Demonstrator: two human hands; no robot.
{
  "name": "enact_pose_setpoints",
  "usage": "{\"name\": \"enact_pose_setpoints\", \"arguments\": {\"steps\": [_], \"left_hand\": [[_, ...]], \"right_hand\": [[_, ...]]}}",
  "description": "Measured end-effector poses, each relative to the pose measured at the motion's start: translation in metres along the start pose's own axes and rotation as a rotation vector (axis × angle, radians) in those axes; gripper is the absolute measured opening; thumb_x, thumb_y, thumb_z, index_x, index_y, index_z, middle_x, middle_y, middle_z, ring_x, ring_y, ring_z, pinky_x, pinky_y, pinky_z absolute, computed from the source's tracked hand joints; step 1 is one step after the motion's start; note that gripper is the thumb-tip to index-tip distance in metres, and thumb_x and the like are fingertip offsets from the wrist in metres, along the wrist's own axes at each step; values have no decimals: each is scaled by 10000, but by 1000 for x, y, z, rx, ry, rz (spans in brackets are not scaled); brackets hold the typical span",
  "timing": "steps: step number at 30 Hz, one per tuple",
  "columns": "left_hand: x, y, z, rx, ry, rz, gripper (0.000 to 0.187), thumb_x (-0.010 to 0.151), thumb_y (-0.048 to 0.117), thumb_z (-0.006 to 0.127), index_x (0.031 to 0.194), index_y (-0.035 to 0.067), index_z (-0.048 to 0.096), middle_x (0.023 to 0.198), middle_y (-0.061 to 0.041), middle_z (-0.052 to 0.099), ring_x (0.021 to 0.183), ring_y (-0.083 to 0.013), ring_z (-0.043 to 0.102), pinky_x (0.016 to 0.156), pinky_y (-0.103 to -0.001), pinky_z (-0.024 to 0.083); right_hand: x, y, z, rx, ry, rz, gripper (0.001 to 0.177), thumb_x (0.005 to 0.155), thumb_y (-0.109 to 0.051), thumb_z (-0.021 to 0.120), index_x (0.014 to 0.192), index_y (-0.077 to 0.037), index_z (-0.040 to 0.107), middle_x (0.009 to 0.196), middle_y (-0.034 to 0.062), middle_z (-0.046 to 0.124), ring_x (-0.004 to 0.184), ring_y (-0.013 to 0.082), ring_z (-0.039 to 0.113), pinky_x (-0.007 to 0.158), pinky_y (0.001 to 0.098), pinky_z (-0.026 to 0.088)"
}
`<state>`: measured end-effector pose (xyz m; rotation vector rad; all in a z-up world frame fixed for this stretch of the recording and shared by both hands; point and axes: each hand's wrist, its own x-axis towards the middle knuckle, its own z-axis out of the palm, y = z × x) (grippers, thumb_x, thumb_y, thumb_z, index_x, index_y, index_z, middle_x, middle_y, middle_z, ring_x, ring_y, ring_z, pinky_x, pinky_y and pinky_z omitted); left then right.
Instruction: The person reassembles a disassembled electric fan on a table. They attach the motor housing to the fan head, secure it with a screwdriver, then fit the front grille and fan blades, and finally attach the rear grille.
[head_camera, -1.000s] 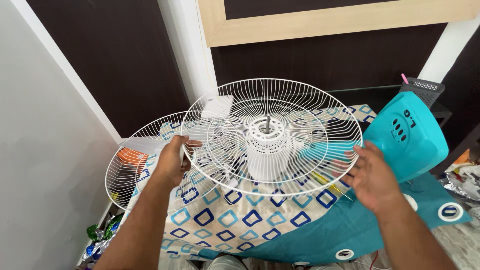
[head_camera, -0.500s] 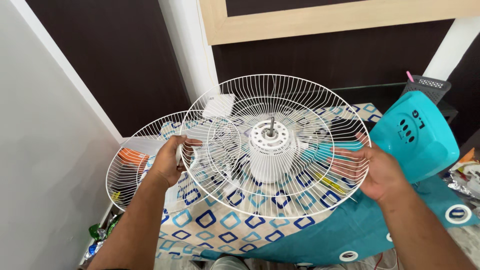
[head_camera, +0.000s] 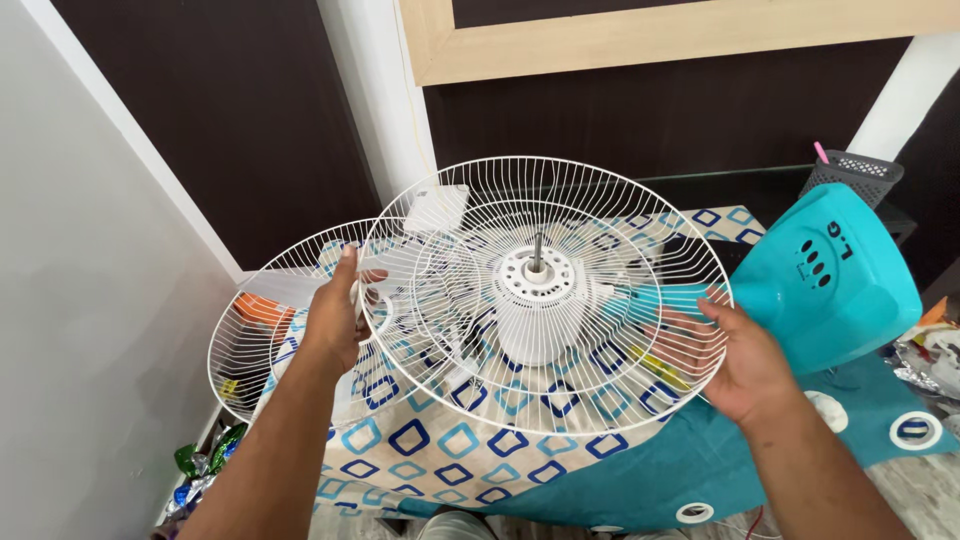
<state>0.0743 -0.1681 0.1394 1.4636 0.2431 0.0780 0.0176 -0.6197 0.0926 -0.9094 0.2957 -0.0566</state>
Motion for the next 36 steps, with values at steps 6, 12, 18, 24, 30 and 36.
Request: {"name": "enact_pose_setpoints", "arguments": {"steps": [6,12,18,24,30,36], "left_hand": [[-18,-11,-10,39,63,7,799,949,704,429,1076,-30,718,532,10,361,448,-113,322,439,-305,260],[-30,-8,-6,100,11,-1,560,963,496,588,1056,-39,726,542,31,329,463,-108,323,464,-298,263],[-39,-1,-3,160,-13,46,405,933,339,618,1027,-39,730,531,38,310,463,-110,239,469,-312,247],[-51,-9,-7,177,-71,13,403,929,375,628,1004,-10,721,500,18,399,441,-115,305,466,-307,265],[-58,-13,-12,201,-150,-37,410,914,379,668,1014,-16,717,568,17,431,480,-107,353,471,-305,287],[-49,0,-13,185,-107,-134,470,948,473,565,1143,64,690,574,9,393,483,-121,275,479,-309,221]], "right_hand": [[-14,15,-1,43,19,-60,299,1004,-204,494,1299,-169,454,1257,252,639,1095,442,665,914,604,574],[-17,13,3,17,70,-47,221,1031,-225,527,1237,-162,478,1221,207,637,1096,409,664,913,578,576],[0,-5,4,-8,49,8,222,1022,-242,523,1227,-174,476,1265,209,648,1101,391,665,930,542,561],[19,-29,9,-69,-12,141,551,1060,-394,496,1255,115,572,1274,242,658,1124,353,672,990,464,546],[28,-45,14,-208,-12,122,462,1030,-363,509,1251,36,585,1268,190,659,1128,359,658,964,503,549],[28,-51,29,-494,52,-23,391,1005,-225,574,1372,-109,512,1148,95,610,1011,269,654,870,502,567]]}}
